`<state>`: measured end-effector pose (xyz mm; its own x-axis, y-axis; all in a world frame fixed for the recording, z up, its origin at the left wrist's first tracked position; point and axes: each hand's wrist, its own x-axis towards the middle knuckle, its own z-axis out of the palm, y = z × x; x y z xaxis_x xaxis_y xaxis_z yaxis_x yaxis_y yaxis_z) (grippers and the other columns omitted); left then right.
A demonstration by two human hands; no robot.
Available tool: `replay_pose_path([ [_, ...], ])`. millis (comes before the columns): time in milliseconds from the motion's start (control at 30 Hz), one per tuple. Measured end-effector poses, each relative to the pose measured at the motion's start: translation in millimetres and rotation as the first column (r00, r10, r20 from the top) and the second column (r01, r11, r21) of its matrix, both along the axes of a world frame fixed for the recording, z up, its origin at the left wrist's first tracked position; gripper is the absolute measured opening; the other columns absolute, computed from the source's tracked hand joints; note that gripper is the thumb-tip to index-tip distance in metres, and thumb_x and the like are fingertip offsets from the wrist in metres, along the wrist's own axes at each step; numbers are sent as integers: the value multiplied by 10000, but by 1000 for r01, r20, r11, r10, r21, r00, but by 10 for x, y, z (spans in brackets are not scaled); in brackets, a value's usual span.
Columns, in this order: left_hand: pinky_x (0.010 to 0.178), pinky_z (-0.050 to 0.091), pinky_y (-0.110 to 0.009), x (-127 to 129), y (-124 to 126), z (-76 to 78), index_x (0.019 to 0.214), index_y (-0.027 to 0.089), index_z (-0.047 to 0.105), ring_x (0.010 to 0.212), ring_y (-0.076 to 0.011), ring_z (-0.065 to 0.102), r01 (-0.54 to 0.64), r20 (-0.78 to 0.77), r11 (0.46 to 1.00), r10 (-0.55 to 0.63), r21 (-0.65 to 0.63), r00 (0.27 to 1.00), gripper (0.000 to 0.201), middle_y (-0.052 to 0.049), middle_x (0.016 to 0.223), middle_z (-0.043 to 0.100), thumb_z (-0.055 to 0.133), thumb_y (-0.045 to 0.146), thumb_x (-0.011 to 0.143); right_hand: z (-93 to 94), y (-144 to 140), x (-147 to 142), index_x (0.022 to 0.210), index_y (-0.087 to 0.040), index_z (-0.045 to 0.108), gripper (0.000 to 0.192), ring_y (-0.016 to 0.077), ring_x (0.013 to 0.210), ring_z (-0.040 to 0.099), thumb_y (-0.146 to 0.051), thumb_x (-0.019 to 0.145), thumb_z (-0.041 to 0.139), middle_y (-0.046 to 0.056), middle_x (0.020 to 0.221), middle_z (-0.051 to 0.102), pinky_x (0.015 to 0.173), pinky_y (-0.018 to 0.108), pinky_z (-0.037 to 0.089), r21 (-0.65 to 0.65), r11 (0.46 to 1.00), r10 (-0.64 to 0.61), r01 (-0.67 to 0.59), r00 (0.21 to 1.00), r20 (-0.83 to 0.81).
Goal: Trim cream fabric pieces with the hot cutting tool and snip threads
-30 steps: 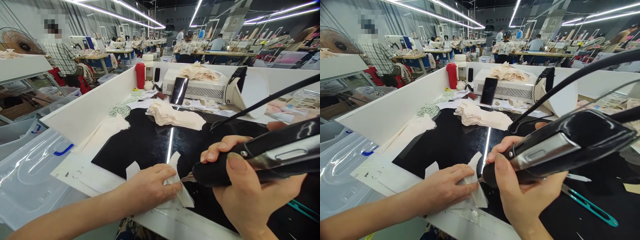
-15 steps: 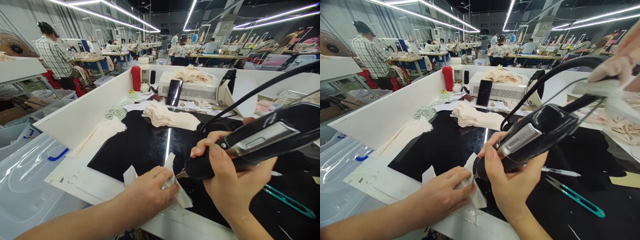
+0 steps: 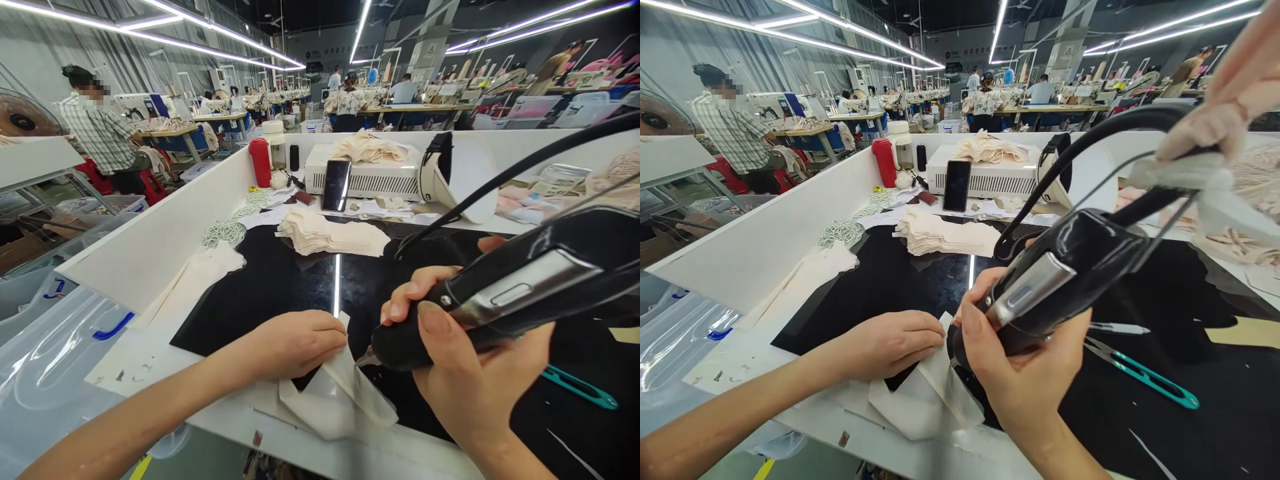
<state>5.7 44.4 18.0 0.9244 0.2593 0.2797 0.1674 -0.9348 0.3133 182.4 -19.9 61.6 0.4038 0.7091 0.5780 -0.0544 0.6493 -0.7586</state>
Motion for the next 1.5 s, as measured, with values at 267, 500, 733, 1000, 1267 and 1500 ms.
replay_pose_path([
  [267,1013,512,-294,-118,54,10,1185,123,633,1133,-184,617,13,-34,1000,-14,-2,999,283,-103,1186,672,410,233,1049,16,6,-3,1189,-305,519,488,152,570,632,-136,794,750,-16,854,632,482,311,560,-2,1000,-29,29,999,-25],
  [500,1031,495,-331,-178,79,29,1285,186,598,1193,-218,587,65,-135,998,-61,23,989,329,-110,1291,611,445,339,1037,11,19,-19,1080,-312,525,458,194,623,686,-119,742,769,-7,869,642,530,354,593,-8,999,-49,48,996,-77],
  [733,1036,487,-371,-214,62,78,1333,227,584,1236,-261,557,106,-223,994,-95,39,970,421,-147,1372,538,482,468,1004,6,20,-29,1033,-316,530,437,201,606,686,-121,727,773,-12,847,645,527,368,597,-29,997,-71,69,995,-76],
  [1000,1037,488,-372,-207,41,84,1331,232,581,1234,-257,556,88,-229,995,-74,52,971,410,-145,1367,537,481,458,1005,11,75,-33,1026,-306,482,375,147,574,620,-170,799,747,-41,846,629,555,330,568,-15,997,-74,73,995,-64],
  [1267,1030,497,-379,-198,20,69,1317,221,597,1209,-261,575,80,-184,995,-70,51,980,403,-155,1337,549,509,446,994,-16,138,-86,1013,-307,485,367,153,556,622,-161,792,740,-38,818,629,521,319,564,-34,993,-110,109,993,-37],
  [1500,1022,495,-364,-195,14,54,1312,230,597,1211,-253,565,69,-193,996,-56,59,980,399,-147,1335,541,490,453,1000,-15,196,-76,1039,-312,462,385,138,578,616,-188,807,743,-49,837,628,554,311,566,5,996,-89,89,995,-48],
])
